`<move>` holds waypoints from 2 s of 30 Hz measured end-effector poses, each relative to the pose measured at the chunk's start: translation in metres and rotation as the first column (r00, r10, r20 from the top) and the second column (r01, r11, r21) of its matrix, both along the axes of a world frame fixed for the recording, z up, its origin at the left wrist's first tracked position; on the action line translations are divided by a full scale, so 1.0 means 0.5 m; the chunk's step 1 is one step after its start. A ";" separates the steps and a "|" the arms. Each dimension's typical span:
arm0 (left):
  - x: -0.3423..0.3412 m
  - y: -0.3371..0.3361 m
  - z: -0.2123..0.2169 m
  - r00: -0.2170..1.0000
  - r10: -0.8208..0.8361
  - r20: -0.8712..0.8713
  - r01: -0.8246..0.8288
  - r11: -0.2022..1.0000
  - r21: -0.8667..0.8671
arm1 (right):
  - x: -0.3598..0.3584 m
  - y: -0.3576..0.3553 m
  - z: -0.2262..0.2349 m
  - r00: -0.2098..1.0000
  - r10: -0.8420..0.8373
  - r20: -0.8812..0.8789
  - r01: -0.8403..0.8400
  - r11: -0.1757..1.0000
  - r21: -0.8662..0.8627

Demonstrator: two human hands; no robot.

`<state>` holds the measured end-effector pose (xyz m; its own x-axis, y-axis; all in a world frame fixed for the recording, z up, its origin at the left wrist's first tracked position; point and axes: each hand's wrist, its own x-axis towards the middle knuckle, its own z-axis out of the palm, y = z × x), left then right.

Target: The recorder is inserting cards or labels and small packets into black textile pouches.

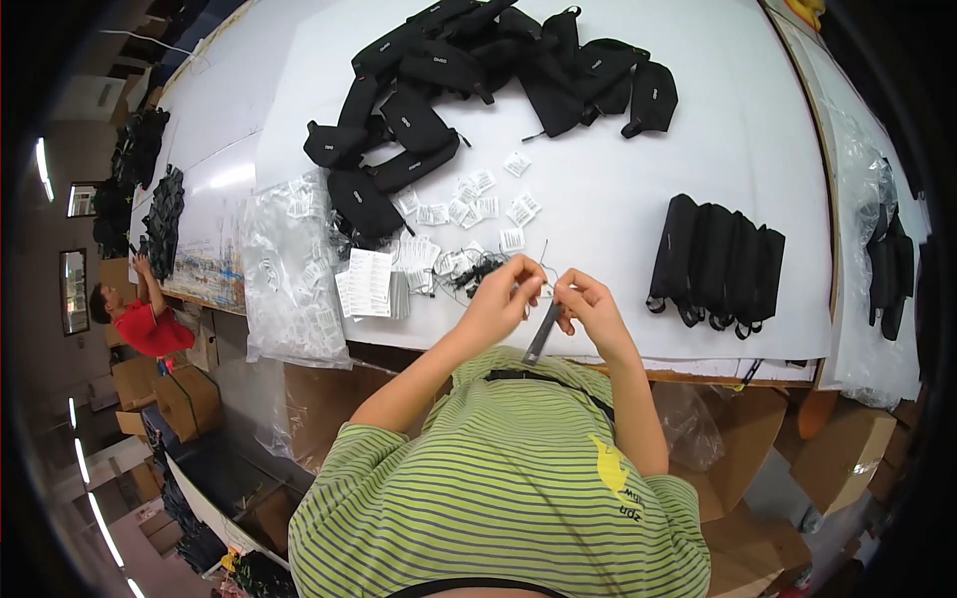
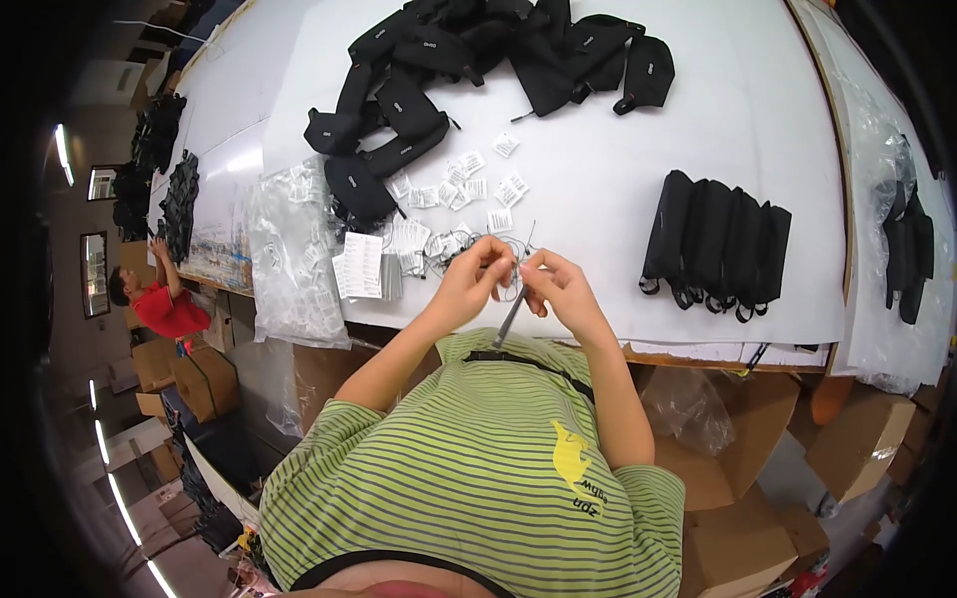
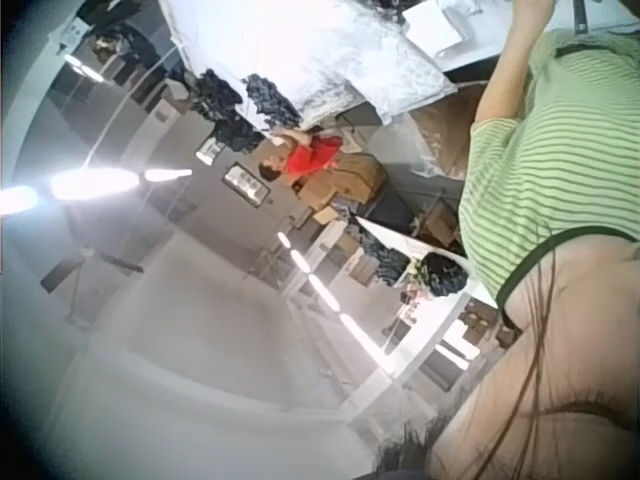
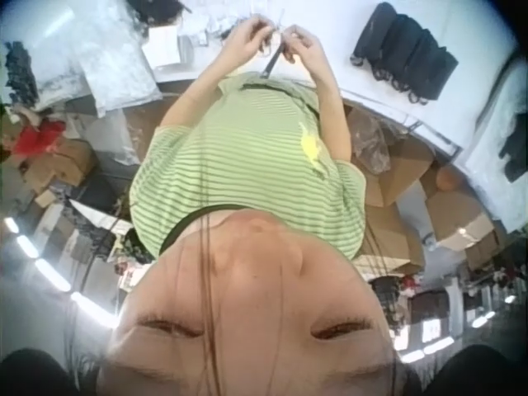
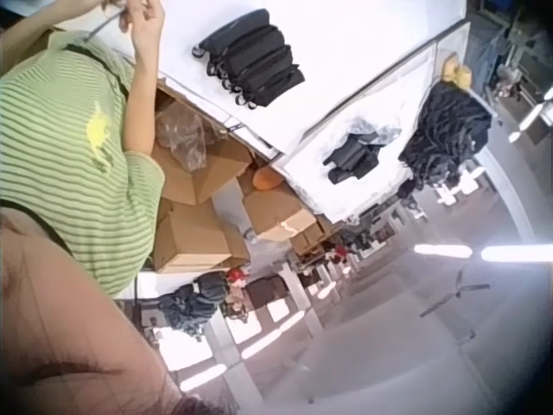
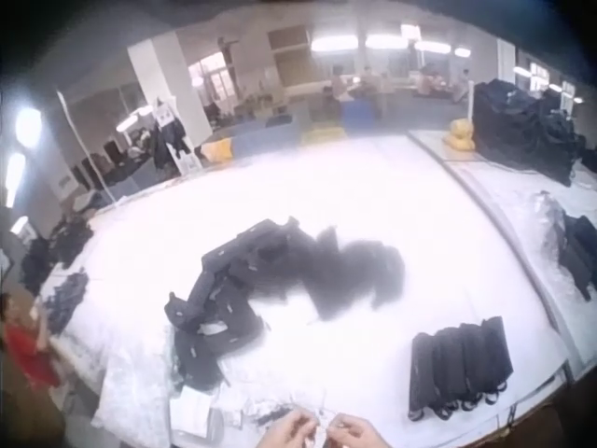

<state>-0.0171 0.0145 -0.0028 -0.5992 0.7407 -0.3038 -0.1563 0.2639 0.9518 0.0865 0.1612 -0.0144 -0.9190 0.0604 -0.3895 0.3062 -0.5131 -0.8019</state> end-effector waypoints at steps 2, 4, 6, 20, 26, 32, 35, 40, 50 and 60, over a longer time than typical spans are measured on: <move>-0.084 0.011 -0.097 0.982 0.099 0.163 -0.111 0.992 0.066 | -0.006 0.013 -0.005 0.997 -0.076 0.001 0.076 0.997 -0.015; -0.204 0.024 -0.180 0.749 0.461 0.476 -0.546 0.837 0.048 | -0.002 0.033 -0.005 0.993 -0.113 0.022 0.113 0.994 -0.007; -0.369 0.002 -0.280 0.283 0.835 0.472 -0.841 0.453 -0.295 | -0.008 0.045 -0.004 0.991 -0.129 0.044 0.128 0.992 0.019; -0.382 0.030 -0.123 0.300 0.337 -0.892 -0.508 0.848 0.150 | 0.032 0.042 -0.025 0.959 -0.250 0.132 0.251 0.968 0.014; -0.227 -0.058 -0.110 0.369 0.031 -0.929 -0.105 0.994 -0.009 | 0.047 0.035 -0.027 0.951 -0.298 0.084 0.284 0.947 0.151; -0.058 -0.124 -0.131 0.357 -0.492 -0.794 0.193 0.871 -0.453 | 0.077 0.028 -0.031 0.960 -0.258 0.106 0.219 0.933 0.286; -0.010 -0.111 -0.118 0.460 -0.552 -0.696 0.238 0.831 -0.502 | 0.106 0.025 -0.034 0.957 -0.270 0.102 0.226 0.921 0.316; 0.061 -0.036 -0.156 0.457 -0.382 -0.803 0.176 0.924 -0.339 | 0.135 0.018 -0.036 0.946 -0.311 0.093 0.236 0.855 0.461; 0.120 -0.100 -0.016 0.667 0.051 -0.743 -0.120 0.992 -0.039 | 0.101 -0.104 -0.025 0.998 -0.020 -0.062 0.058 0.702 0.709; 0.138 -0.155 0.007 0.939 0.214 -0.270 -0.277 0.935 -0.222 | 0.099 -0.128 0.006 0.956 0.176 -0.235 0.098 0.562 0.821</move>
<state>0.0519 -0.0631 0.0007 -0.8298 0.4788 -0.2867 -0.0241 0.4826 0.8755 0.1362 0.0974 -0.0111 -0.9804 0.1869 0.0631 0.0202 0.4137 -0.9102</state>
